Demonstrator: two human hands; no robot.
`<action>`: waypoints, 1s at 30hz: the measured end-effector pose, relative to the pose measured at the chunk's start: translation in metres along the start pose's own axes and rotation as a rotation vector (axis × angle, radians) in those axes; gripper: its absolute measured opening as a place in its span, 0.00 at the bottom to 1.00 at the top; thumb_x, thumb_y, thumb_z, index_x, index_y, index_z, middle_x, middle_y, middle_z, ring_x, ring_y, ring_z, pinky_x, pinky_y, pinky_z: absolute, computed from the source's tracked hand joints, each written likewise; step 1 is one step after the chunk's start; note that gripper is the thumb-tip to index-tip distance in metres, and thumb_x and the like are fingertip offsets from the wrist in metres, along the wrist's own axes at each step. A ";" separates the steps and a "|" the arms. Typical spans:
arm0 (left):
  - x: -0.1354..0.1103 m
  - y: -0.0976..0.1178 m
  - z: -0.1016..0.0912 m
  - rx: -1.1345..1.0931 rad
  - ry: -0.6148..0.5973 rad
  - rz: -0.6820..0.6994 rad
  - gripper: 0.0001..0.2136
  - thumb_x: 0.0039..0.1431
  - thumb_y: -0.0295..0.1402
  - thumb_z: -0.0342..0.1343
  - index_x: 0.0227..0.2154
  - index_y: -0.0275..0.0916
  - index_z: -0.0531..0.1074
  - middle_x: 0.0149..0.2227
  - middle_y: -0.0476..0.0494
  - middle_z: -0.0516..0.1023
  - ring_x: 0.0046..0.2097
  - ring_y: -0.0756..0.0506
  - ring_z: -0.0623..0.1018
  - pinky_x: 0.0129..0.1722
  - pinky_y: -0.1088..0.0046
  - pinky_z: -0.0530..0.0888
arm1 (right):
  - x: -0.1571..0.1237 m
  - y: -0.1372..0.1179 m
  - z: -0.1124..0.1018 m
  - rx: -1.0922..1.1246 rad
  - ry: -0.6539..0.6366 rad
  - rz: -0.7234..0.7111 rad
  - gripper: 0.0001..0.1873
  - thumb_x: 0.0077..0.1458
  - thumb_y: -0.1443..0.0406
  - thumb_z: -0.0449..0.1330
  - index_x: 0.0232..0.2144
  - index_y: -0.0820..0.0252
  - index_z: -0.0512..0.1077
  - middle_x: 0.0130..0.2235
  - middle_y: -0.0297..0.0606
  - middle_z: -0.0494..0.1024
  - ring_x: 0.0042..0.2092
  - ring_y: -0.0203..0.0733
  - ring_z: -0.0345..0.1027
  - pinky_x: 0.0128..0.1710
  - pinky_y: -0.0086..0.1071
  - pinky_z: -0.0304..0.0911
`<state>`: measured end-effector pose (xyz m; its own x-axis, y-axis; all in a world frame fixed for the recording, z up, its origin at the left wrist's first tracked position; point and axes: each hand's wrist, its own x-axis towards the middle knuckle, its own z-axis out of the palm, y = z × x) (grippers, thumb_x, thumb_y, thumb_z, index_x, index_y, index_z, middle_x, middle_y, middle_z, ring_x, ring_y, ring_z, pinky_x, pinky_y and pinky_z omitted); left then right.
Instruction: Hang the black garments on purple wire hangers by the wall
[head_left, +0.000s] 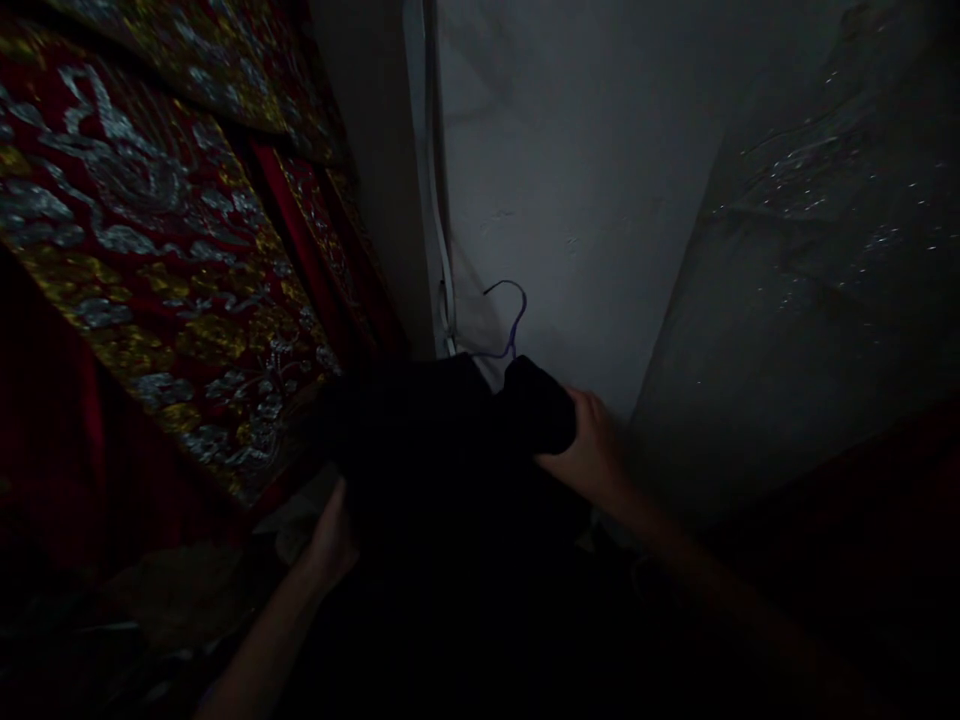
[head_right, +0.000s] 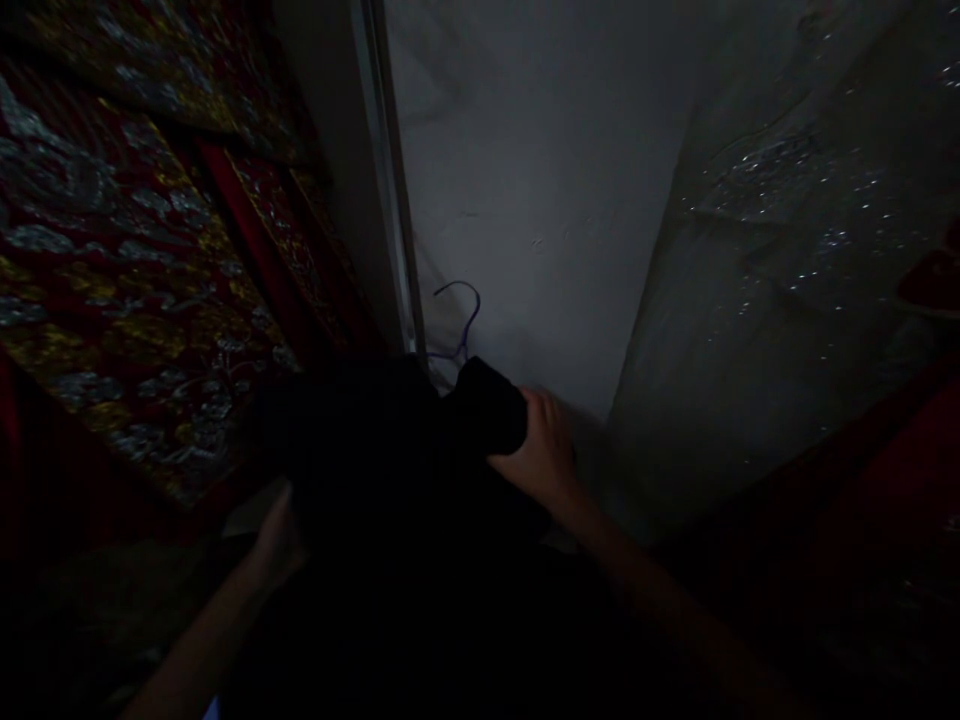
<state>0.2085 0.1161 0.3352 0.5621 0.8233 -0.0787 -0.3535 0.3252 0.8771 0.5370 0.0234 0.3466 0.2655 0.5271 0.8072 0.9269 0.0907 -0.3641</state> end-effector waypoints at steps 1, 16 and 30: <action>-0.006 -0.003 -0.008 0.000 0.017 -0.013 0.32 0.53 0.64 0.55 0.49 0.43 0.77 0.54 0.38 0.79 0.65 0.34 0.70 0.64 0.56 0.66 | 0.012 0.001 -0.005 -0.024 0.001 0.008 0.45 0.37 0.61 0.67 0.59 0.61 0.61 0.53 0.52 0.70 0.55 0.62 0.65 0.56 0.55 0.63; -0.031 -0.065 0.037 0.027 0.511 -0.034 0.26 0.51 0.32 0.71 0.53 0.44 0.71 0.56 0.41 0.78 0.61 0.38 0.75 0.61 0.60 0.73 | -0.008 -0.067 -0.033 0.266 -0.130 -0.012 0.33 0.50 0.62 0.63 0.59 0.53 0.64 0.63 0.46 0.65 0.64 0.58 0.56 0.62 0.53 0.52; -0.050 -0.095 0.035 -0.094 0.461 -0.228 0.20 0.47 0.35 0.73 0.43 0.35 0.78 0.48 0.35 0.83 0.52 0.35 0.81 0.56 0.59 0.77 | -0.144 -0.119 0.058 0.835 -0.553 0.890 0.19 0.50 0.50 0.58 0.20 0.57 0.64 0.21 0.32 0.65 0.28 0.39 0.59 0.29 0.32 0.55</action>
<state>0.2401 0.0284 0.2728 0.2526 0.8393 -0.4814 -0.3381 0.5428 0.7689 0.3734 -0.0141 0.2469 0.3644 0.9285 -0.0717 0.0049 -0.0789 -0.9969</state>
